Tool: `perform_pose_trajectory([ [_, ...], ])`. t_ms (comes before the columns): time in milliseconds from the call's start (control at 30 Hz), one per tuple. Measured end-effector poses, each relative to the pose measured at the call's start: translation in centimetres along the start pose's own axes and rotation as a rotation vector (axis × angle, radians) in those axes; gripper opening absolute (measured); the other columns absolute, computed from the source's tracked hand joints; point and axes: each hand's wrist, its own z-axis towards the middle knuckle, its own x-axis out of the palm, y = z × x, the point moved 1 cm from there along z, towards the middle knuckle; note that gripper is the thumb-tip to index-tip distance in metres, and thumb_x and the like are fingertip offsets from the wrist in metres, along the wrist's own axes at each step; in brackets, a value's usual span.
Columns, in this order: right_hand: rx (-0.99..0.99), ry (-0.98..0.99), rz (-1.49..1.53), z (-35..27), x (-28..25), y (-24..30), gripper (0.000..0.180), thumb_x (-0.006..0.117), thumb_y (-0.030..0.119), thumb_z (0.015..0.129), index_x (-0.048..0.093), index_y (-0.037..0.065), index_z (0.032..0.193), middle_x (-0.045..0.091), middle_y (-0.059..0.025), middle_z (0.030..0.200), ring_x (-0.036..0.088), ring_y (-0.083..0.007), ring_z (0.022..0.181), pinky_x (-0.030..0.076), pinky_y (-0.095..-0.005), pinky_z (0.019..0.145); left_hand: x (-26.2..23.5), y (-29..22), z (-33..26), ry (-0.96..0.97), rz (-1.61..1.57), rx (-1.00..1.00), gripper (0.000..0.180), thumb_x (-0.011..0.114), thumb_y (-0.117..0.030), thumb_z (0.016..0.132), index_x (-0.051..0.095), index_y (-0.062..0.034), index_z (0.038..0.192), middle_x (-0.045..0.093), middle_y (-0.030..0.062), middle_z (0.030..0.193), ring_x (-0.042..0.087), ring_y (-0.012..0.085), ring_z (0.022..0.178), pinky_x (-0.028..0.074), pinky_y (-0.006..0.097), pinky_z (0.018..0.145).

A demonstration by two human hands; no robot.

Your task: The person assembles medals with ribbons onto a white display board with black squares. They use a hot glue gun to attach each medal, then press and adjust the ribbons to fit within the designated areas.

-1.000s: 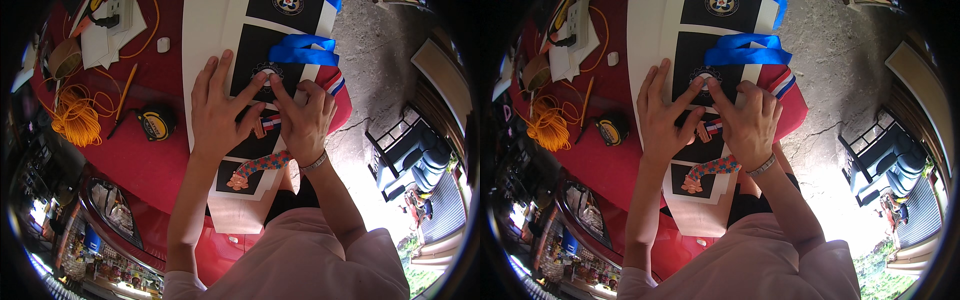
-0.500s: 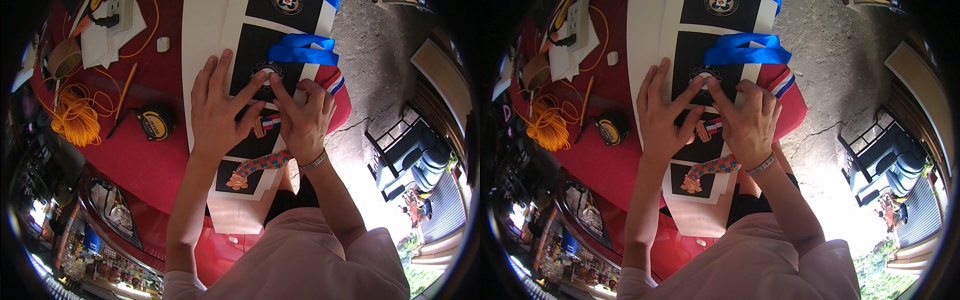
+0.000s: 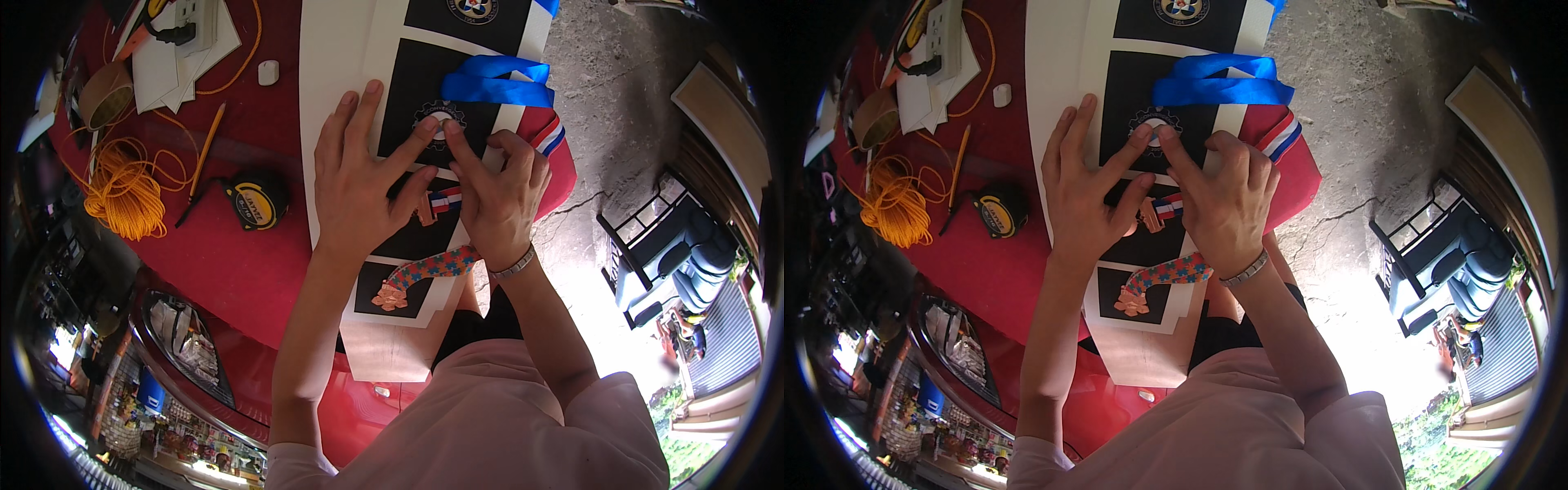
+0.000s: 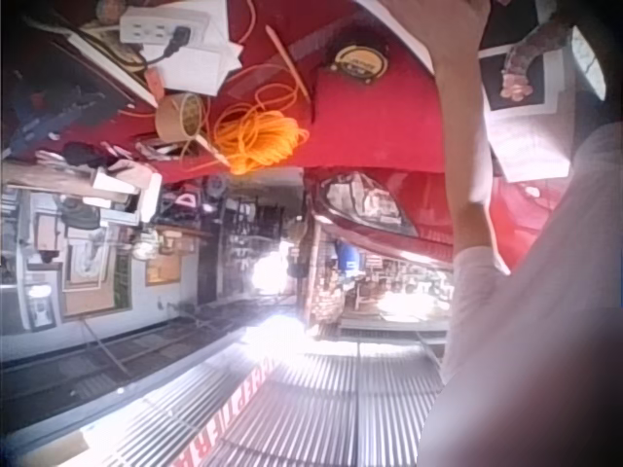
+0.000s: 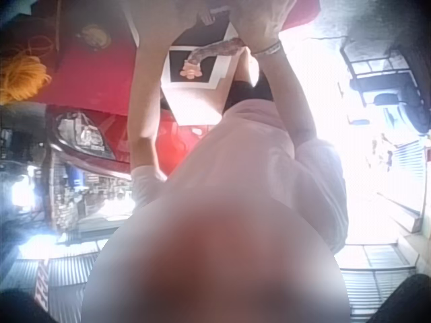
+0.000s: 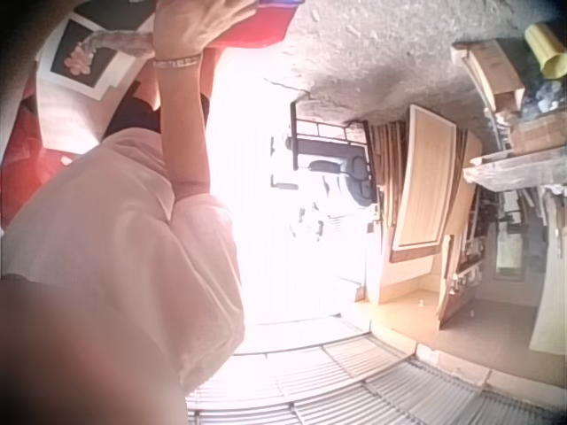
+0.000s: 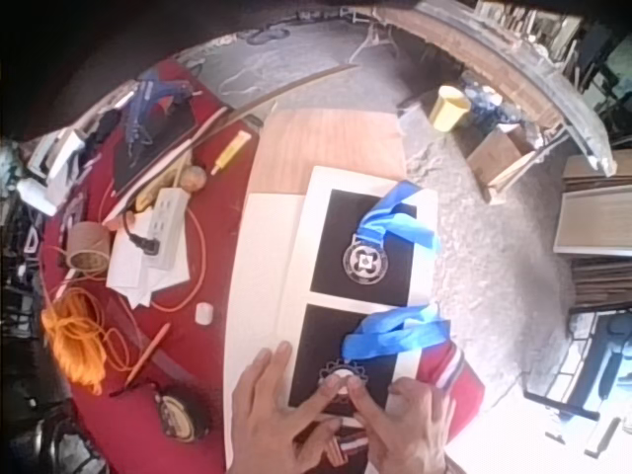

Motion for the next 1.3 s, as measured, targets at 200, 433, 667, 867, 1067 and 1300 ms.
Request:
perform_pose_trajectory([
  [200,0.004,0.007,-0.004,-0.1,0.4,-0.2,0.052,0.076,0.025,0.092,0.067,0.043,0.14,0.052,-0.0036,0.124,0.048,-0.0282,0.109,0.042,-0.0422,0.091,0.1,0.1,-0.1,-0.004,0.004,-0.001,0.046,0.075,-0.043,0.088,0.073,-0.0383,0.134,0.045,0.0162,0.161,0.043,0.0445,0.143,0.039,0.052,0.113],
  [433,-0.011,0.012,0.049,-0.2,-0.1,-0.5,0.053,0.077,0.021,0.09,0.068,0.037,0.14,0.053,-0.0035,0.122,0.049,-0.0272,0.107,0.043,-0.0404,0.09,-0.5,-0.1,0.0,0.022,-0.003,0.025,0.051,0.074,-0.046,0.089,0.07,-0.0346,0.138,0.044,0.0182,0.161,0.042,0.0453,0.144,0.038,0.053,0.114],
  [667,0.255,-0.182,0.563,1.0,-0.6,-1.6,0.042,0.08,0.006,0.087,0.067,0.007,0.126,0.055,-0.0089,0.107,0.055,-0.0245,0.091,0.049,-0.0332,0.079,-1.2,1.2,1.1,-0.118,-0.173,-0.105,0.077,0.073,-0.043,0.092,0.048,-0.011,0.158,0.036,0.0308,0.162,0.038,0.0505,0.146,0.033,0.059,0.116],
  [867,0.433,-0.09,0.457,2.9,-0.2,-1.0,0.061,0.092,0.035,0.078,0.056,0.007,0.119,0.053,-0.0135,0.111,0.055,-0.0323,0.105,0.042,-0.0458,0.093,-0.7,1.6,3.6,-0.073,-0.085,-0.118,0.094,0.076,-0.053,0.089,0.035,-0.0123,0.164,0.025,0.0345,0.166,0.02,0.0558,0.154,0.023,0.068,0.12],
  [1067,0.422,-0.048,0.293,3.9,-0.3,-0.4,0.076,0.095,0.045,0.071,0.05,0.008,0.119,0.051,-0.0159,0.115,0.051,-0.0367,0.111,0.041,-0.0483,0.093,-0.6,0.9,4.2,0.021,0.073,-0.237,0.121,0.074,-0.075,0.078,0.019,-0.0167,0.169,0.009,0.037,0.168,0.01,0.0597,0.154,0.019,0.073,0.119],
  [1300,0.464,-0.011,0.241,4.3,0.0,-0.3,0.079,0.094,0.05,0.07,0.049,0.008,0.119,0.051,-0.0153,0.115,0.05,-0.0358,0.112,0.04,-0.049,0.096,0.0,0.6,4.1,0.027,0.071,-0.287,0.122,0.073,-0.077,0.078,0.018,-0.018,0.169,0.006,0.0371,0.168,0.008,0.0613,0.154,0.015,0.076,0.118],
])
